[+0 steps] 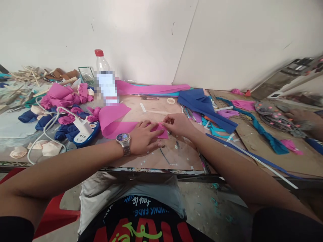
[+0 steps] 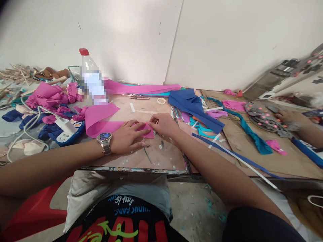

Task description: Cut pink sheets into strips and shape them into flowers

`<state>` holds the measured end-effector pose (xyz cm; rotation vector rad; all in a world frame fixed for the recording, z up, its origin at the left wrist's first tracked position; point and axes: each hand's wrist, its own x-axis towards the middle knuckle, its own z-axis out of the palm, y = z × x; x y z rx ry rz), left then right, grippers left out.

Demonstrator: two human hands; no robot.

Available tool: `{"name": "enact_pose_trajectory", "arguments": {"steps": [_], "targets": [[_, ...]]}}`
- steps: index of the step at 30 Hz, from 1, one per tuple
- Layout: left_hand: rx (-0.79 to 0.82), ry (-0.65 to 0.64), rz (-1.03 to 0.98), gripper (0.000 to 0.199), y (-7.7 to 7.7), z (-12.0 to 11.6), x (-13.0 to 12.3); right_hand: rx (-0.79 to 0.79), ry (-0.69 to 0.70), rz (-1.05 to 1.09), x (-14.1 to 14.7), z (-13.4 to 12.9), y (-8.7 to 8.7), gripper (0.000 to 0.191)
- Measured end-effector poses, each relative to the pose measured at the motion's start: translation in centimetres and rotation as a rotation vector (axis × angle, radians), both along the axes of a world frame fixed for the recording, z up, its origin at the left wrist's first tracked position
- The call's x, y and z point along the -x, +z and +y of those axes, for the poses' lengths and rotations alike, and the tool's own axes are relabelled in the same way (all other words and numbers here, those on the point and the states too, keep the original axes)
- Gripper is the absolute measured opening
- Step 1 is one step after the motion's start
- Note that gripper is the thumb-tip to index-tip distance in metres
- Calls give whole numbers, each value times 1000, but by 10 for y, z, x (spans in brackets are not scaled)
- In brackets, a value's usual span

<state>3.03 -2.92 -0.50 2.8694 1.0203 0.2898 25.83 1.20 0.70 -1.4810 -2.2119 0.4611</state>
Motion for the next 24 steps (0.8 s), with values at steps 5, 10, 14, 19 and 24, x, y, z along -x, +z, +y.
{"name": "enact_pose_trajectory", "arguments": {"steps": [5,10,14,19,24], "targets": [[28,14,23,70,-1,-2,-1,20,38,16,1,-2,-1,16],[89,22,42,79,-6,-4,-3,37,33,8,3,-3,-1,13],[109,24,37,84,-8,-5,-3,21,50,-6,6,-5,-1,13],[115,24,36,85,-8,-4,-3,2,102,9,9,-6,-4,13],[117,20,45,85,-7,-4,-3,20,97,1,9,-6,-3,15]]}}
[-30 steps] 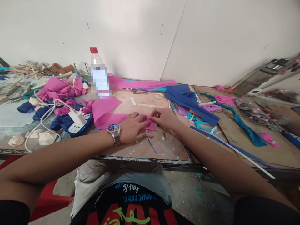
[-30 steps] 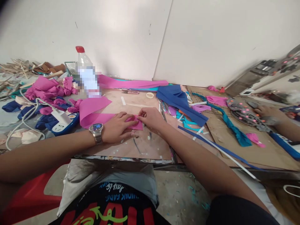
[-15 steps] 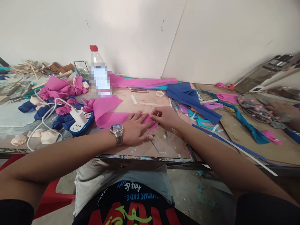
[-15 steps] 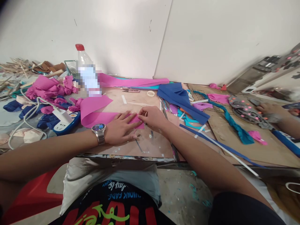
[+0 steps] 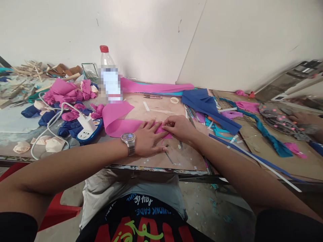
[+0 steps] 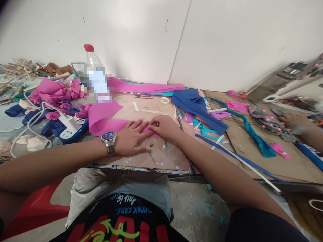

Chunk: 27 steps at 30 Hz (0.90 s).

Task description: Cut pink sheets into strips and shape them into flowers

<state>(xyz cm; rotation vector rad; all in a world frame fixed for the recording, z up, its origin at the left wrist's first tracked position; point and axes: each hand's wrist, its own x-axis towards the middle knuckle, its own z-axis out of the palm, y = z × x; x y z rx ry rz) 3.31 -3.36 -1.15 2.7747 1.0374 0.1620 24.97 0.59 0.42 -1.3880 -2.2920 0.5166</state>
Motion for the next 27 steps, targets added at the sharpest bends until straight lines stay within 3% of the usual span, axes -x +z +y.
{"name": "enact_pose_trajectory", "arguments": {"steps": [16,27], "targets": [[38,-19,7,85,3,1,2,-9,293,-14,-23,14,3,34],[-35,65,-116,85,5,1,3,23,343,-47,-25,15,8,32]]}}
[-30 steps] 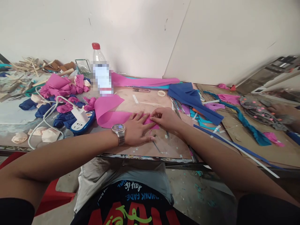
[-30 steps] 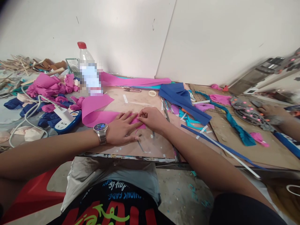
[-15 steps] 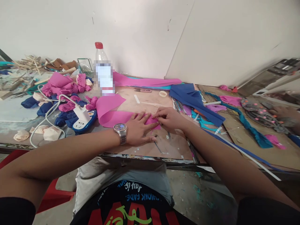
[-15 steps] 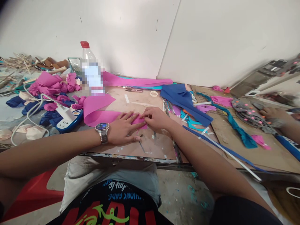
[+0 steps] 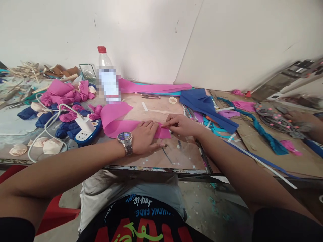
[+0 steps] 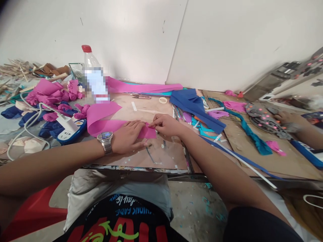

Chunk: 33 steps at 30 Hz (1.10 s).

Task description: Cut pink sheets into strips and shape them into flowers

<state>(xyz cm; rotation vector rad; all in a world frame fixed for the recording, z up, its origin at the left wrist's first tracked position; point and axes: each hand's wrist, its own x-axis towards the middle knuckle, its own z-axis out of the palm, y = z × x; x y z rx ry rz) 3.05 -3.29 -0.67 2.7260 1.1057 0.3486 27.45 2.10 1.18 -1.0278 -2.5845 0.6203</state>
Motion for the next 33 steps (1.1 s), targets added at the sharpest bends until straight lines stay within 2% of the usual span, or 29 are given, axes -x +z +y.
{"name": "enact_pose_trajectory", "arguments": {"steps": [22,33], "targets": [[19,-40,79,90,-3,5,2,-45,38,-10,-2,1,-1,34],[71,-36,88,94,-6,4,1,-19,6,-7,0,-2,2,32]]}}
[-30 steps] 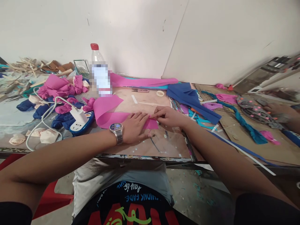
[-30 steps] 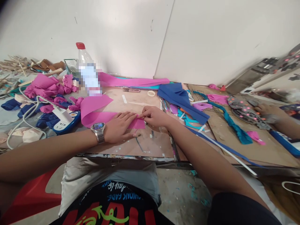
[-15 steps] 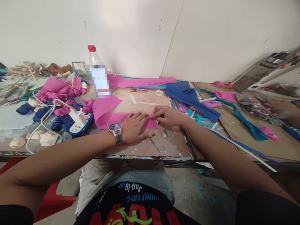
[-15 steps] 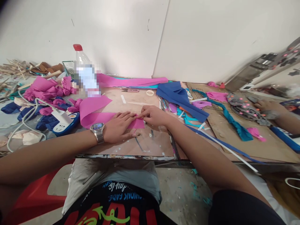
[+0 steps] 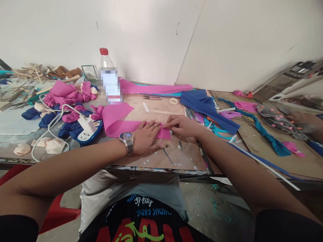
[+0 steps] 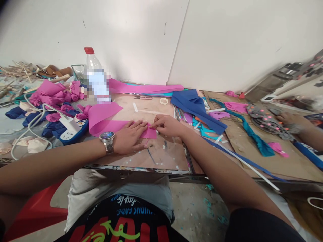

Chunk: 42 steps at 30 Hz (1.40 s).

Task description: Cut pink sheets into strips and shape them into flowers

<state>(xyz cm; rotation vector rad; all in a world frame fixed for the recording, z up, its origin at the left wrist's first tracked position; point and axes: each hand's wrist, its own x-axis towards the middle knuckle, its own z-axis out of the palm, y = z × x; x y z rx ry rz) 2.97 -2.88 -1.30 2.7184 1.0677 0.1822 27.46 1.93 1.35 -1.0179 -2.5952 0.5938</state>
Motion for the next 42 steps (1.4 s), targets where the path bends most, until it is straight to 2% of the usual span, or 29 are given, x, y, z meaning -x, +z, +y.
{"name": "enact_pose_trajectory", "arguments": {"steps": [9,22,42], "targets": [[21,-13,2,91,1,-2,0,-4,-6,-16,1,-1,1,34],[40,-4,23,95,3,-2,0,-9,-26,26,0,2,-6,34],[-12,-4,6,90,1,0,0,-35,4,2,1,2,-5,41]]}}
